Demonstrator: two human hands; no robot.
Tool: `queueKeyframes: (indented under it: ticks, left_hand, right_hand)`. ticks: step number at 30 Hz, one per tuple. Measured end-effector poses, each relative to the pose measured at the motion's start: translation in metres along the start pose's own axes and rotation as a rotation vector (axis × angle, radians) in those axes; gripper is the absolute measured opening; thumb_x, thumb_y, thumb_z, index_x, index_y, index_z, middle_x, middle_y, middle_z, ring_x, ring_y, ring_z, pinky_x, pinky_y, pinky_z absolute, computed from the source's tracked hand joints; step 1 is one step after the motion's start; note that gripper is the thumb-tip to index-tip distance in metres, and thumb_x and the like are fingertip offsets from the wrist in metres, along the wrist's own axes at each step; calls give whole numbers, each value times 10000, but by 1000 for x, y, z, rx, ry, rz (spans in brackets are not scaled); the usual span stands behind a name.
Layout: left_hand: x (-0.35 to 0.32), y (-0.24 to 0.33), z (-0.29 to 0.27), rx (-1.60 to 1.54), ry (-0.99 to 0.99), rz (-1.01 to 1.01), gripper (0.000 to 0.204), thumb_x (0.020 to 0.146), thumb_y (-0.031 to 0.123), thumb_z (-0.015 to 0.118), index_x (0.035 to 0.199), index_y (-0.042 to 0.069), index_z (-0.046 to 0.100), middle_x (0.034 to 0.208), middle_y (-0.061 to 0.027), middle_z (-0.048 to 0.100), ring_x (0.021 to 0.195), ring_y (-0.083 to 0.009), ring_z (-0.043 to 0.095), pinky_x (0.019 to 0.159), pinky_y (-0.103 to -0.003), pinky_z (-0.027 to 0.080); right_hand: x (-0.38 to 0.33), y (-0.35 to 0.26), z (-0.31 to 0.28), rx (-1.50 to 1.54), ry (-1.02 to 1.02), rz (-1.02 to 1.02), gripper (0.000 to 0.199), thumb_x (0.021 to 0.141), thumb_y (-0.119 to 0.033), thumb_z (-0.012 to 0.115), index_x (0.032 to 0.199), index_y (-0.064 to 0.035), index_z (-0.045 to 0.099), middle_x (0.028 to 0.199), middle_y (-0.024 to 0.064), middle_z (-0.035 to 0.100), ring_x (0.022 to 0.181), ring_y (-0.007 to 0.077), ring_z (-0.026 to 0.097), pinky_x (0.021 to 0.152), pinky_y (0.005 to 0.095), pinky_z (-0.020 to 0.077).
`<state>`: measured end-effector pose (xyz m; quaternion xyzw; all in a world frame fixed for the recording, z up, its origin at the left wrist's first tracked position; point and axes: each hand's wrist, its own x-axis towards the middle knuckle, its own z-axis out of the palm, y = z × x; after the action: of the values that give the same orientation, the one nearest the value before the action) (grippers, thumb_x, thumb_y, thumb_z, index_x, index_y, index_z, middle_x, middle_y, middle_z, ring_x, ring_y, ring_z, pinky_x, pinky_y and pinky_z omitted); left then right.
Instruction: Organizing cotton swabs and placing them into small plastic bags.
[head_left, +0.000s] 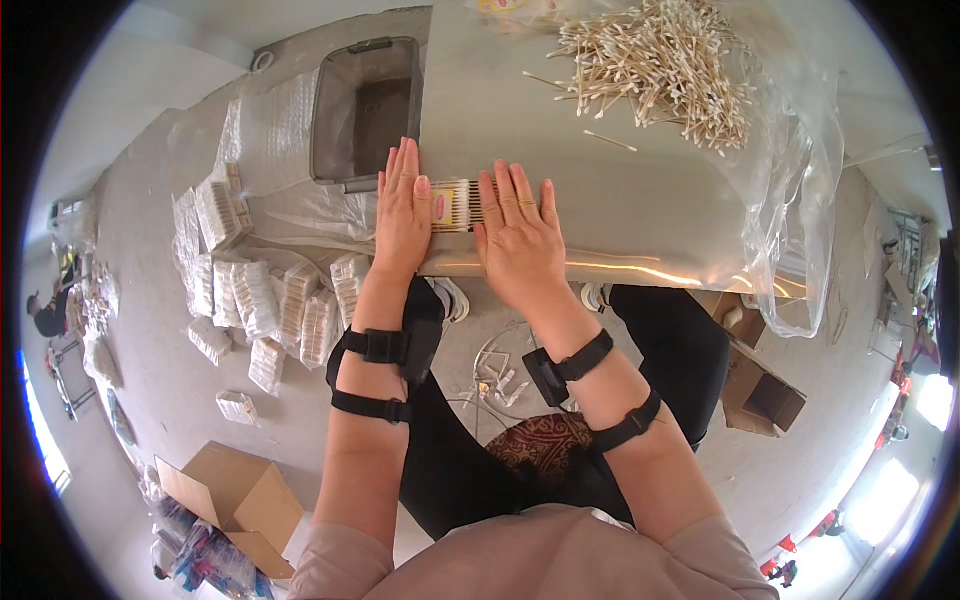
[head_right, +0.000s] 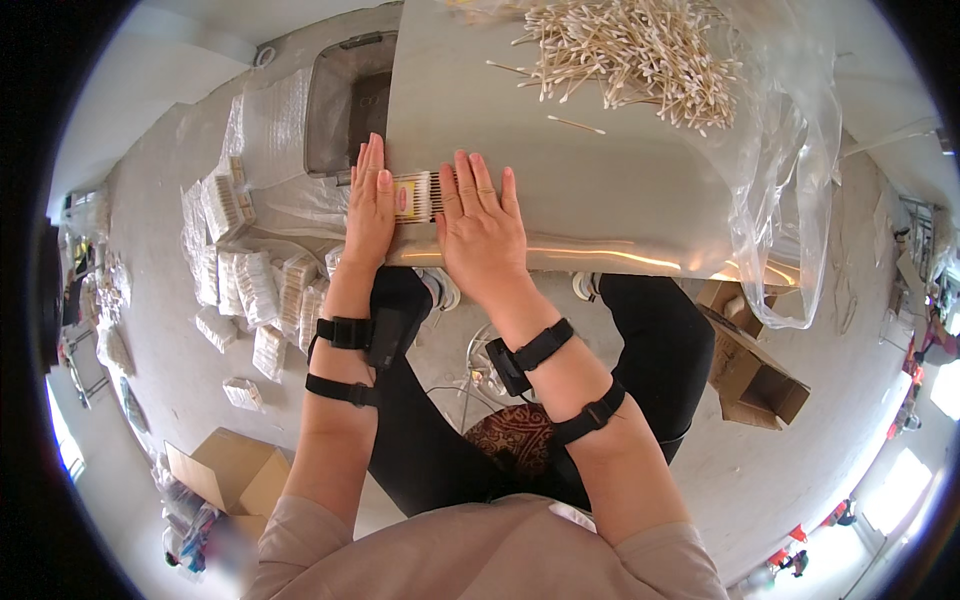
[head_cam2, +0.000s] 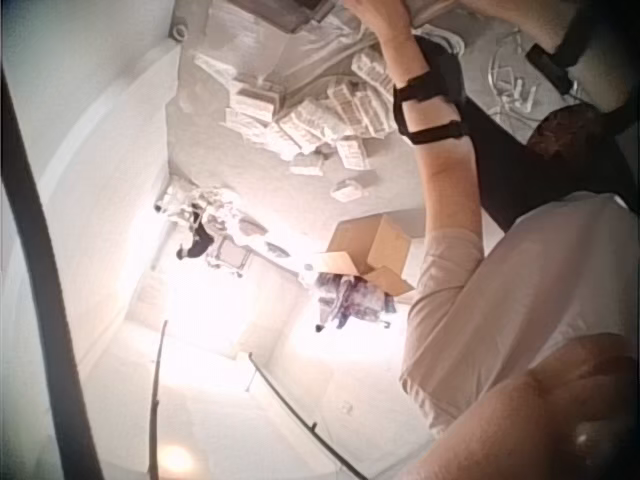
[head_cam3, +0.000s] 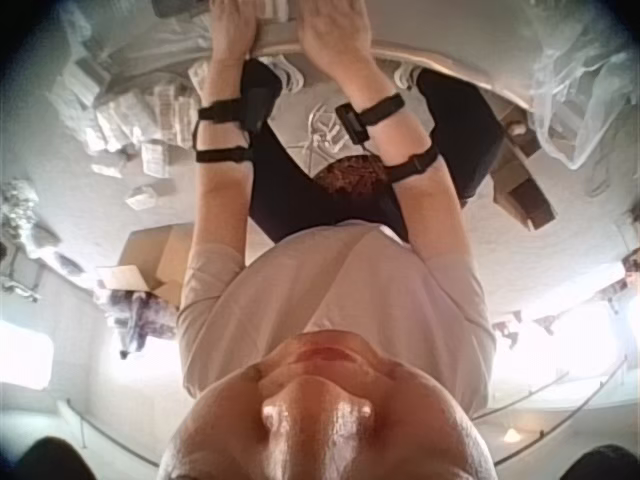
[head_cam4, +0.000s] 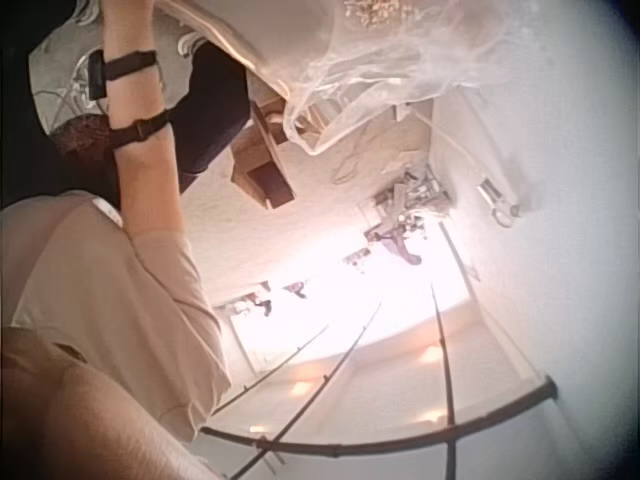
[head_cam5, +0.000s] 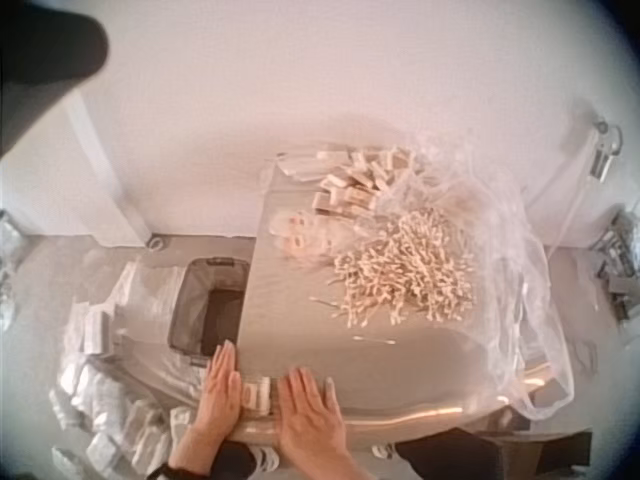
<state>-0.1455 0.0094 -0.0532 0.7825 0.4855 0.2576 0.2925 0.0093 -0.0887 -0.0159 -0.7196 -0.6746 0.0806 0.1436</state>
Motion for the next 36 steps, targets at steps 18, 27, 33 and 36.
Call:
queueKeyframes:
  ticks: [18, 27, 33, 36]
  left_hand:
    - [1, 8, -5, 168, 58, -29, 555, 1044, 310, 385, 1518, 39, 289, 1552, -195, 315, 1448, -364, 271, 1188, -467, 192]
    - [4, 29, -20, -945, 152, -189, 641, 1071, 455, 183, 1525, 7, 237, 1566, -148, 308, 1454, -262, 285, 1204, -392, 169]
    - [2, 31, -24, -1186, 139, -264, 727, 1044, 538, 145, 1522, -6, 214, 1540, -188, 336, 1438, -275, 310, 1208, -379, 187]
    - [3, 31, -24, -1344, 204, -324, 704, 1047, 529, 161, 1496, 1, 282, 1529, -198, 355, 1428, -289, 332, 1195, -387, 209]
  right_hand:
    - [6, 10, -5, 318, 110, 19, 527, 1001, -224, 440, 1473, -6, 357, 1531, 207, 346, 1429, 343, 319, 1186, 467, 218]
    - [25, -1, 1, 1099, 241, 174, 464, 1062, -214, 357, 1433, 64, 365, 1434, 239, 457, 1334, 357, 447, 1113, 389, 332]
    - [26, -11, -1, 1058, 230, 175, 484, 1067, -269, 328, 1411, 64, 399, 1425, 237, 467, 1330, 347, 452, 1108, 383, 330]
    - [27, -14, 3, 1084, 260, 154, 505, 1067, -298, 319, 1410, 64, 402, 1426, 233, 467, 1336, 340, 446, 1113, 382, 322]
